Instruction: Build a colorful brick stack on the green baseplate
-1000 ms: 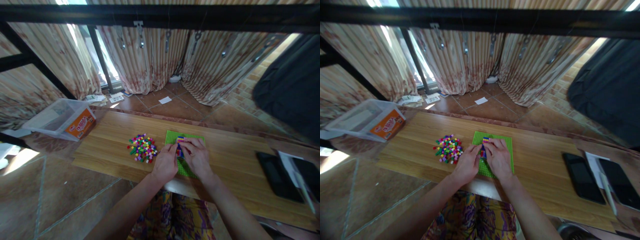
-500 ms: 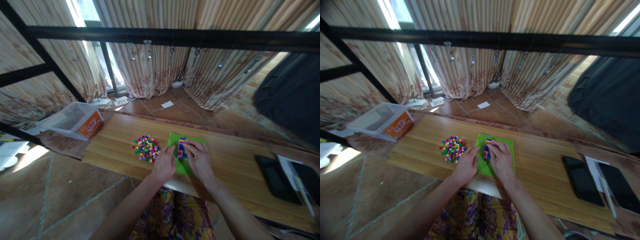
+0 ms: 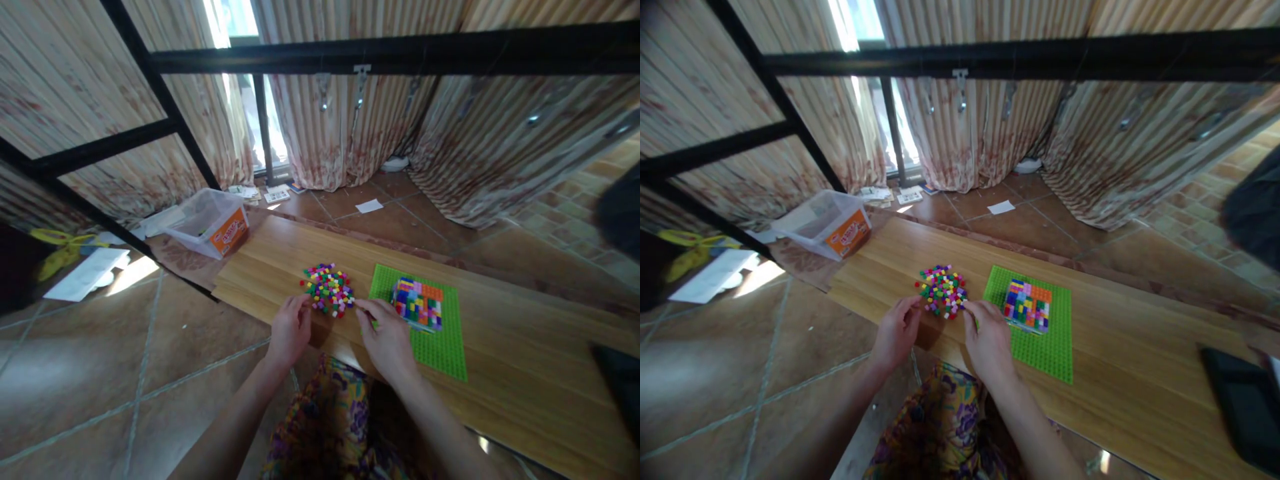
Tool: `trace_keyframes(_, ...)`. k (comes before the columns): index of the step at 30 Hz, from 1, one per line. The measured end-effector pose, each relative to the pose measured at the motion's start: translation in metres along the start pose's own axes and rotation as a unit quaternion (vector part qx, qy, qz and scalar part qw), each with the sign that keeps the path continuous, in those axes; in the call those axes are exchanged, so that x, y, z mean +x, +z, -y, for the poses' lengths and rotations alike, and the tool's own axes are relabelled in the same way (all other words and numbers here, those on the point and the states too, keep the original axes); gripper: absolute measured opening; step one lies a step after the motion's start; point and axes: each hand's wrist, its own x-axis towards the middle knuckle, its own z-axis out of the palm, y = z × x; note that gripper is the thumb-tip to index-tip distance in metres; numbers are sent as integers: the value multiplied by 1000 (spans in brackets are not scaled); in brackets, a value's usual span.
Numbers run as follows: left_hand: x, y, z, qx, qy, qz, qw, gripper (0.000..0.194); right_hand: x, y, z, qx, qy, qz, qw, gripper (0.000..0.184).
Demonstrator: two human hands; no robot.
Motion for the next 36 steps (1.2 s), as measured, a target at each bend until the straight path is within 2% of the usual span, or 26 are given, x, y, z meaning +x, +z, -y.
trace_keyframes(7,-2,9,-10,-4,5,35,999,30,41,33,-22,-99,-5,38,994,23)
trace_keyframes(14,-1,17,-5,17,29,52,998,28,55,44,-35,-147,17,69,987,19)
trace_keyframes(21,5,26,1,41,42,37,998,28,58,44,-33,-106,56,89,989,15)
trace_keyframes(31,4,28,4,31,49,13,998,26,52,50,-30,-35,51,71,996,16)
trace_keyframes(33,4,28,4,29,52,8,998,26,53,48,-25,-19,62,68,996,16)
trace_keyframes(36,3,28,5,30,58,6,998,26,52,40,-16,35,59,34,997,16)
